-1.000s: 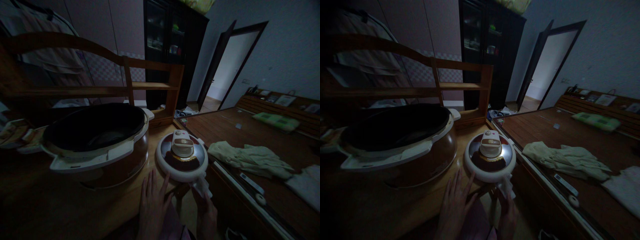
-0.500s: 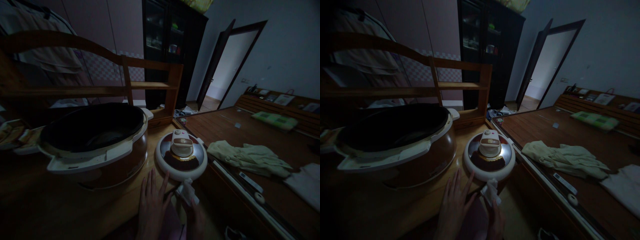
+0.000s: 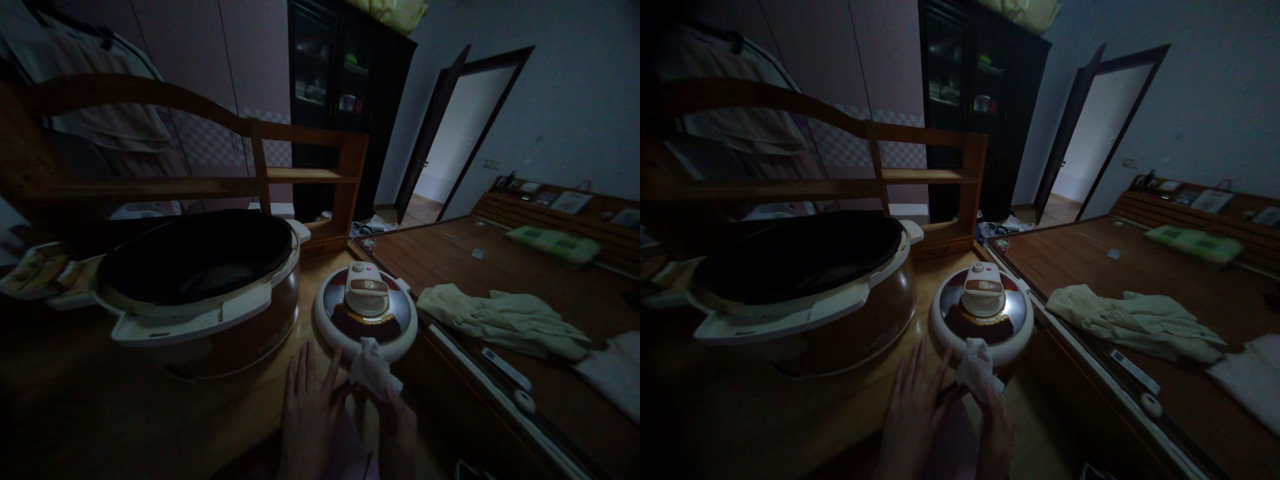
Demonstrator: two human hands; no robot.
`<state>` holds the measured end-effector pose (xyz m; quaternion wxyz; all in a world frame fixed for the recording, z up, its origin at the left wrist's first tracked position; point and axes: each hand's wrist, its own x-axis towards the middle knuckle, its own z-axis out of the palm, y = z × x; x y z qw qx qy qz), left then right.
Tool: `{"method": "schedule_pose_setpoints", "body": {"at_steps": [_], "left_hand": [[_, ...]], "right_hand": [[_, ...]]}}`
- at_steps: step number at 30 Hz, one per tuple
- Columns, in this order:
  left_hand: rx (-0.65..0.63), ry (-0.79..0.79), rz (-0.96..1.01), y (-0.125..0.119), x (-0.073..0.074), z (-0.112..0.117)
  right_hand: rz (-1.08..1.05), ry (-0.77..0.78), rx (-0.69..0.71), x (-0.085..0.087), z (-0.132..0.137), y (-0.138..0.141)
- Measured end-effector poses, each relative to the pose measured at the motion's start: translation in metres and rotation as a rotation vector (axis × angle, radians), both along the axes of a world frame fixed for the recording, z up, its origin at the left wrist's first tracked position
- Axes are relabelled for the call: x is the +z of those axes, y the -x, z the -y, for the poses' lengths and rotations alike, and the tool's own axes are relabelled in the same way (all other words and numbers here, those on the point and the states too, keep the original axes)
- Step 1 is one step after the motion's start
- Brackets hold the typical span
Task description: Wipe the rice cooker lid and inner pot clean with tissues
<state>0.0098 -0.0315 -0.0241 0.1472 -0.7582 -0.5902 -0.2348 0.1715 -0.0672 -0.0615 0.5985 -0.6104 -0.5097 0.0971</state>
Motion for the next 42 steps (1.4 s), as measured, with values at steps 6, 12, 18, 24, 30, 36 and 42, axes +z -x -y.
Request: {"method": "schedule_pose_setpoints", "body": {"at_steps": [6,12,18,24,30,36,42], "left_hand": [[-0.001,0.005,0.019,-0.002,0.000,0.000],[0.003,0.018,0.023,-0.003,0.001,0.002],[0.007,0.016,0.009,-0.002,0.002,0.002],[0.008,-0.016,0.016,-0.002,0.001,0.001],[0.002,-0.026,0.026,-0.002,-0.001,0.001],[0.010,-0.048,0.025,-0.002,-0.002,0.000],[0.012,-0.045,0.009,-0.002,-0.002,0.000]], "right_hand": [[0.423,-0.225,-0.418,0.037,-0.009,-0.077],[0.633,-0.267,-0.258,0.101,-0.022,-0.101],[0.825,-0.025,0.003,0.107,-0.055,-0.075],[0.893,0.154,0.161,0.102,-0.065,-0.060],[0.848,0.138,0.153,0.107,-0.064,-0.072],[0.855,0.137,0.166,0.108,-0.080,-0.079],[0.778,0.114,0.132,0.106,-0.088,-0.076]]}}
